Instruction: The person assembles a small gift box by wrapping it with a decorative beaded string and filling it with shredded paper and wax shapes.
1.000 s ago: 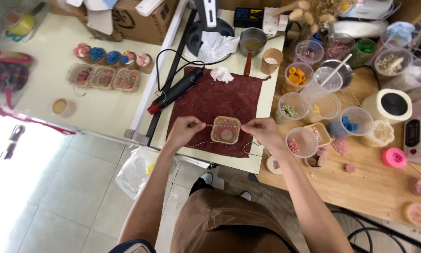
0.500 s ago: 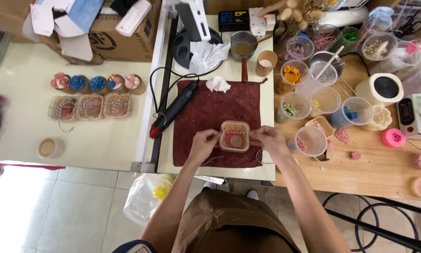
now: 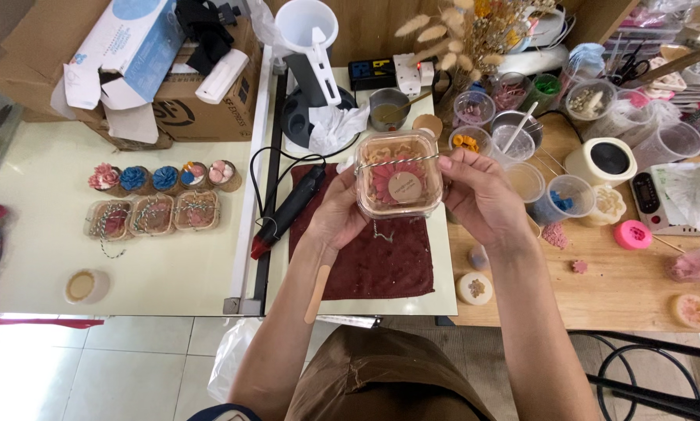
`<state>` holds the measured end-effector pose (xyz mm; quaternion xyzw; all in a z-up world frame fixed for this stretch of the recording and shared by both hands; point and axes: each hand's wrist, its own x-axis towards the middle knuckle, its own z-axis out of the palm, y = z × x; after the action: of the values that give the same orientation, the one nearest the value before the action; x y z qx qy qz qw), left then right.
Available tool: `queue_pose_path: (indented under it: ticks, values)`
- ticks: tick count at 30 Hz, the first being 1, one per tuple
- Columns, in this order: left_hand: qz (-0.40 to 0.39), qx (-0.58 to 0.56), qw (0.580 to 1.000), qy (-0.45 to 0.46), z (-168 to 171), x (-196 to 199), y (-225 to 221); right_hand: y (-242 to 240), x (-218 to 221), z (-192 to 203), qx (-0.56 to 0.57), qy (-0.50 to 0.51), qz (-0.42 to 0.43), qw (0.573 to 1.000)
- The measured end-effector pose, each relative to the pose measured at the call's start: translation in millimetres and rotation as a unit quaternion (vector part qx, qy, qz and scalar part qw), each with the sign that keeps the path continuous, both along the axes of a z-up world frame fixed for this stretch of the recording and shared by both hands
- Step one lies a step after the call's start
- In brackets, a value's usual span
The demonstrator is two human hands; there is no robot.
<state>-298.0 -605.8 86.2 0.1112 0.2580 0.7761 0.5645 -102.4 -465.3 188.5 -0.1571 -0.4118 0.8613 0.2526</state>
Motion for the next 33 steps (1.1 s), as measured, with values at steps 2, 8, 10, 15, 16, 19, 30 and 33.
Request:
queue_pose_path:
  ticks: [2, 8, 10, 15, 16, 19, 30, 33]
  values:
    - [-0.036, 0.032, 0.999, -0.005, 10, 5, -2, -1, 0, 3, -0.029, 0.030, 0.011, 0.999]
    - [-0.099, 0.108, 0.989, -0.002, 1, 21, -10, -8, 4, 7, 0.050, -0.044, -0.013, 0.998]
    - [-0.101, 0.125, 0.986, -0.040, -11, 26, -12, -12, 3, 6, 0.058, -0.066, -0.023, 0.996]
    - [-0.068, 0.135, 0.984, -0.097, -23, 37, -18, -28, 7, -6, 0.087, -0.075, -0.073, 0.991]
    - [-0.066, 0.135, 0.984, -0.097, -23, 37, -19, -32, 6, -11, 0.103, -0.062, -0.085, 0.989]
    - [-0.056, 0.135, 0.987, -0.074, -25, 38, -20, -42, 7, -23, 0.156, -0.075, -0.105, 0.979]
    - [-0.083, 0.123, 0.986, 0.070, -1, 33, -30, -67, 12, -6, 0.366, -0.087, -0.134, 0.917]
    - [-0.076, 0.095, 0.990, 0.064, -1, 36, -30, -66, 12, -8, 0.453, -0.105, -0.165, 0.870]
